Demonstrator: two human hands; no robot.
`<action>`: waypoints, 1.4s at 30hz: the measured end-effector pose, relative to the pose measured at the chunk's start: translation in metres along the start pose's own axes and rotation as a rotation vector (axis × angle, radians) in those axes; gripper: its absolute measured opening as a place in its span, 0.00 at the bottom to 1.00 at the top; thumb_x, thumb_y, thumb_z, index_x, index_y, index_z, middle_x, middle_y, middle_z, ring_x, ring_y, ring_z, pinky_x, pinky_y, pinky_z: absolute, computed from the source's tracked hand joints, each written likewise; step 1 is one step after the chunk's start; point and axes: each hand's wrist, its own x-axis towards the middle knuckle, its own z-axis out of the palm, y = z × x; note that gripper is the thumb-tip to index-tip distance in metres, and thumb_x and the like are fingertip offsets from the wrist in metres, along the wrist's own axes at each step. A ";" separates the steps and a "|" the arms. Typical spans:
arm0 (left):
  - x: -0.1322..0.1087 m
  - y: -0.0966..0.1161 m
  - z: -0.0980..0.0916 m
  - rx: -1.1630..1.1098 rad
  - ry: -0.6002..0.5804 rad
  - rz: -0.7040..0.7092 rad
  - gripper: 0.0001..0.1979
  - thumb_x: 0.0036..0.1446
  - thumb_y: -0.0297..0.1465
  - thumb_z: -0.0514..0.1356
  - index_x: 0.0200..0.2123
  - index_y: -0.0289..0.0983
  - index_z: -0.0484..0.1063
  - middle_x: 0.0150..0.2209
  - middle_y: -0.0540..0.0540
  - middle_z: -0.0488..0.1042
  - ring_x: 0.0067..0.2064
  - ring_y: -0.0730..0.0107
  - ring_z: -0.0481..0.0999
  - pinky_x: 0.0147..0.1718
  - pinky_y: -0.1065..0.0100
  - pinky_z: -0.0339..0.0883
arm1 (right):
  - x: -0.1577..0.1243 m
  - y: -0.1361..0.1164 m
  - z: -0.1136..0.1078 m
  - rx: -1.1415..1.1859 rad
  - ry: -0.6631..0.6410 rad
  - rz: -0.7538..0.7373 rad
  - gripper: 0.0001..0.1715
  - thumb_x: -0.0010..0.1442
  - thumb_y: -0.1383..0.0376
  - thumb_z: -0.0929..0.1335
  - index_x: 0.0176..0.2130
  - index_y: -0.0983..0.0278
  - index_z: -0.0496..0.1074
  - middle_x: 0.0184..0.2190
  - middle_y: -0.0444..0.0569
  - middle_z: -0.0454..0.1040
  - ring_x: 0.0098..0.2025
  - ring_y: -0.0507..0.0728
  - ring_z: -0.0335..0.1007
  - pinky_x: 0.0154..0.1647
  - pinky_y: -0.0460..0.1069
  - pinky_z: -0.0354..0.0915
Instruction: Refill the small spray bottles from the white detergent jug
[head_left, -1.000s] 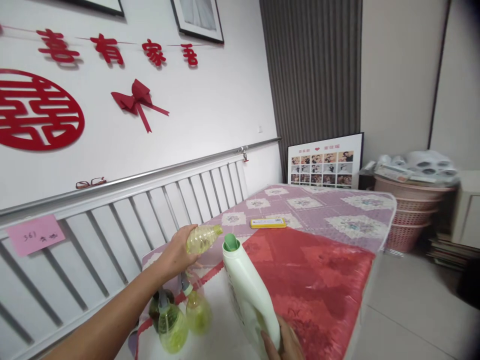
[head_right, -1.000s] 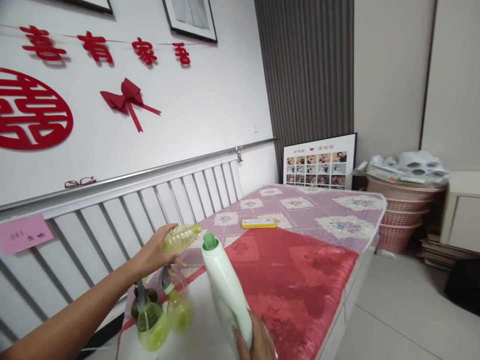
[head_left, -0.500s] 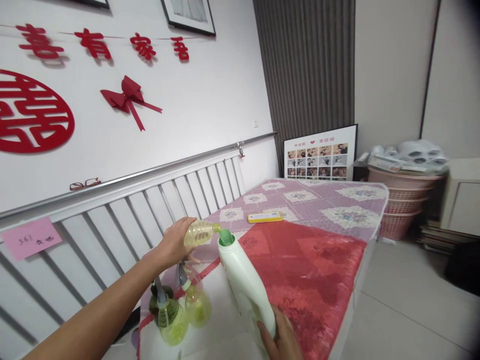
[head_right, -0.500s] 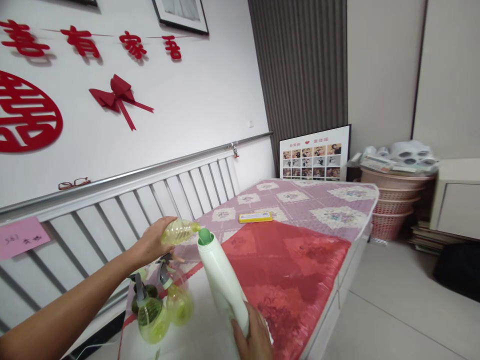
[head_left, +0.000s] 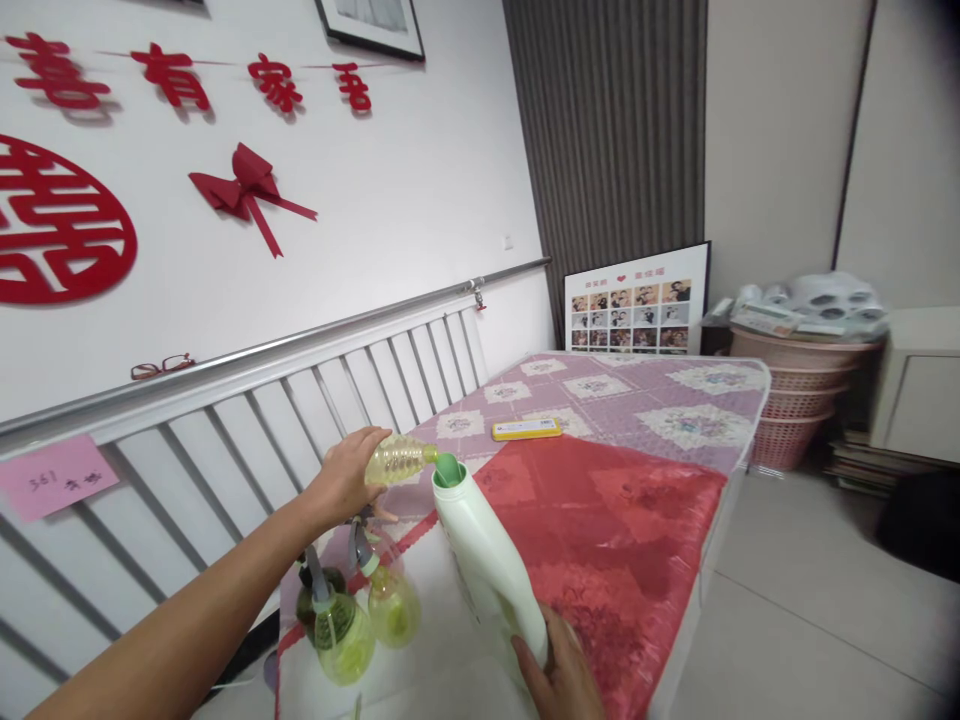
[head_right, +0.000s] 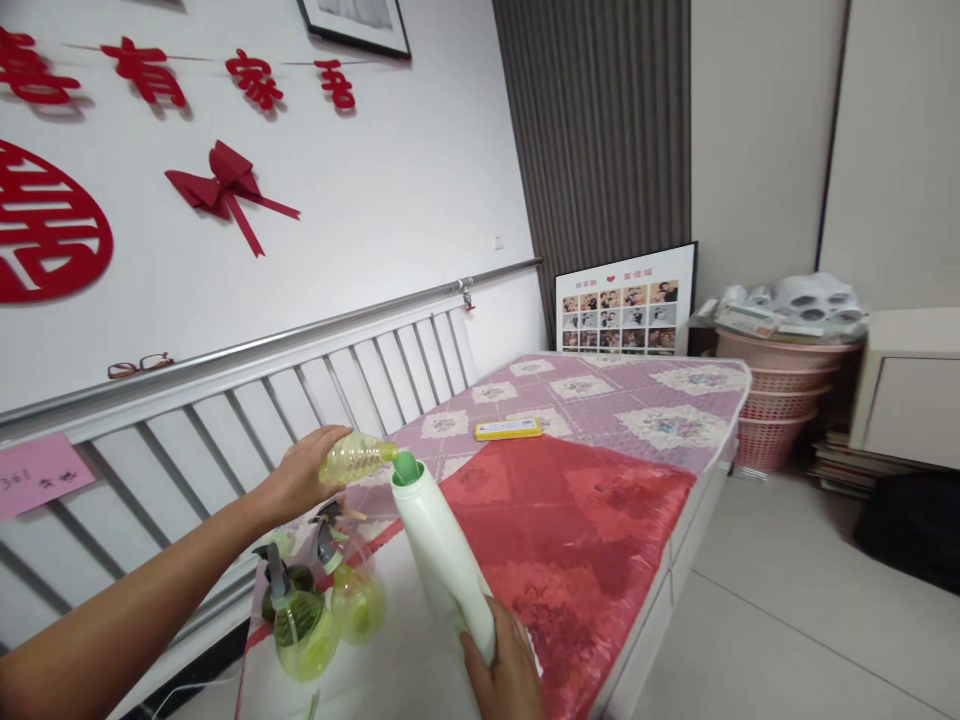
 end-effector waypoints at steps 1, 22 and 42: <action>0.000 0.001 -0.001 -0.001 -0.004 0.000 0.34 0.49 0.30 0.62 0.60 0.40 0.58 0.62 0.38 0.63 0.64 0.49 0.60 0.60 0.46 0.56 | 0.000 -0.001 0.000 0.001 -0.003 0.003 0.28 0.58 0.46 0.65 0.46 0.63 0.73 0.44 0.58 0.80 0.46 0.65 0.77 0.46 0.58 0.73; 0.008 0.003 -0.013 0.128 -0.024 0.054 0.33 0.52 0.29 0.60 0.62 0.45 0.56 0.63 0.40 0.62 0.63 0.50 0.60 0.59 0.45 0.55 | -0.001 0.003 -0.001 -0.033 -0.015 -0.036 0.24 0.59 0.50 0.66 0.47 0.62 0.73 0.44 0.57 0.80 0.46 0.64 0.77 0.46 0.57 0.74; 0.012 0.008 -0.022 0.190 -0.051 0.065 0.35 0.52 0.28 0.60 0.62 0.48 0.55 0.63 0.41 0.61 0.63 0.50 0.60 0.59 0.44 0.52 | -0.003 0.004 -0.001 -0.022 -0.030 -0.030 0.22 0.59 0.52 0.67 0.48 0.62 0.72 0.45 0.56 0.80 0.47 0.64 0.77 0.47 0.56 0.73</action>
